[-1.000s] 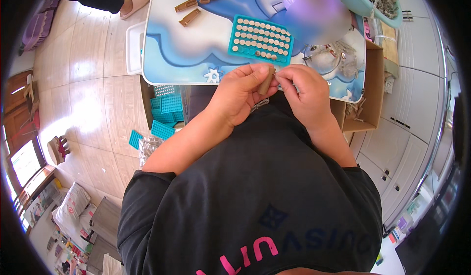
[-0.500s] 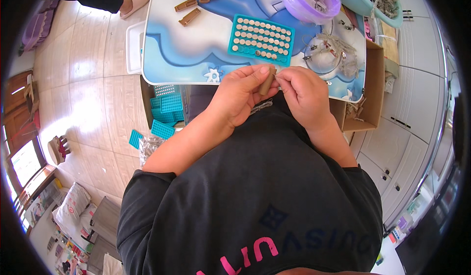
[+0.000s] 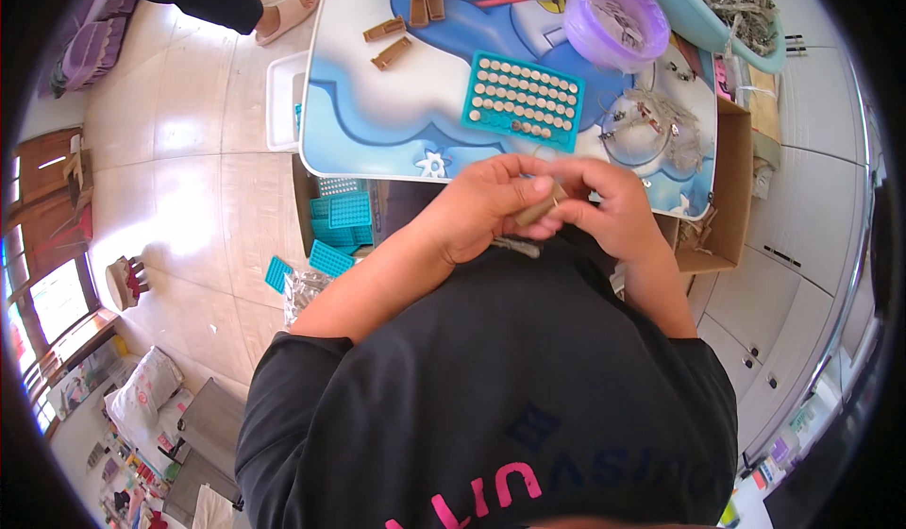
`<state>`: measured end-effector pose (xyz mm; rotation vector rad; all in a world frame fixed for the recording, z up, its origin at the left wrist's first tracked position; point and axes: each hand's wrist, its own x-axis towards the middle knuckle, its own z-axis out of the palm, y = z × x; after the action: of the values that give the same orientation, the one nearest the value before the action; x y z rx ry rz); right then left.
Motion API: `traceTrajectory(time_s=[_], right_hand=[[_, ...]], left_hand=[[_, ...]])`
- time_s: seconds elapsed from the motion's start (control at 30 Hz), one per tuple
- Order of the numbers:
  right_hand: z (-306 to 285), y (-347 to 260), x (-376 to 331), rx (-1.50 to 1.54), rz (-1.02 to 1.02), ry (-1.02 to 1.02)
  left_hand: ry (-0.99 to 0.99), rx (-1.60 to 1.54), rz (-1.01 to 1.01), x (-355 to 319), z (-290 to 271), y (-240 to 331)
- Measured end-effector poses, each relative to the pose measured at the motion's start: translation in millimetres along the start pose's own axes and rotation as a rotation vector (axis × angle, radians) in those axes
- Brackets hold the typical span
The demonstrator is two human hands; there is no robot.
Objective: The person assembles small metal components and plastic parts by hand at a workshop table, taking them from component trays and combining them into a finished assembly.
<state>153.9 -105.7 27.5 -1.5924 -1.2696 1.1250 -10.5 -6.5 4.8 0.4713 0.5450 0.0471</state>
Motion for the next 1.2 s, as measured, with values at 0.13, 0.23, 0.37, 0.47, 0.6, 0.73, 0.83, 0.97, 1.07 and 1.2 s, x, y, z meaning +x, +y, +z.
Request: traceTrajectory(time_s=[0.13, 0.23, 0.37, 0.47, 0.6, 0.73, 0.83, 0.97, 1.07, 1.2], right_hand=[[-19, 8, -19, 0.164, -0.118, 0.061], [-59, 28, -56, 0.465, -0.074, 0.365], [-142, 69, -122, 0.677, -0.202, 0.615], [-187, 90, -180, 0.561, -0.143, 0.824], [-209, 164, -223, 0.127, 0.444, 1.279], [-190, 202, -215, 0.076, 0.659, 1.220], [-176, 199, -185, -0.137, 0.464, 1.314], [-101, 103, -101, -0.067, 0.148, 1.030], [-57, 59, -62, -0.661, 0.112, 0.659], [-53, 64, -42, -0.733, 0.041, 0.667]], left_hand=[[0.077, 0.341, 0.230, 5, 0, 18], [0.622, 0.895, 0.875, 29, -36, 53], [1.029, 1.432, 1.082, 37, -94, 127], [0.914, 1.698, 1.022, 47, -133, 152], [0.886, 1.726, 0.819, 40, -120, 157], [1.068, 1.607, 0.774, 34, -105, 148], [0.892, 0.897, 0.862, 34, -114, 141], [0.601, 0.411, 0.764, 22, -63, 111], [0.427, 0.280, 0.670, 20, -43, 88], [0.344, 0.238, 0.533, 17, -20, 63]])
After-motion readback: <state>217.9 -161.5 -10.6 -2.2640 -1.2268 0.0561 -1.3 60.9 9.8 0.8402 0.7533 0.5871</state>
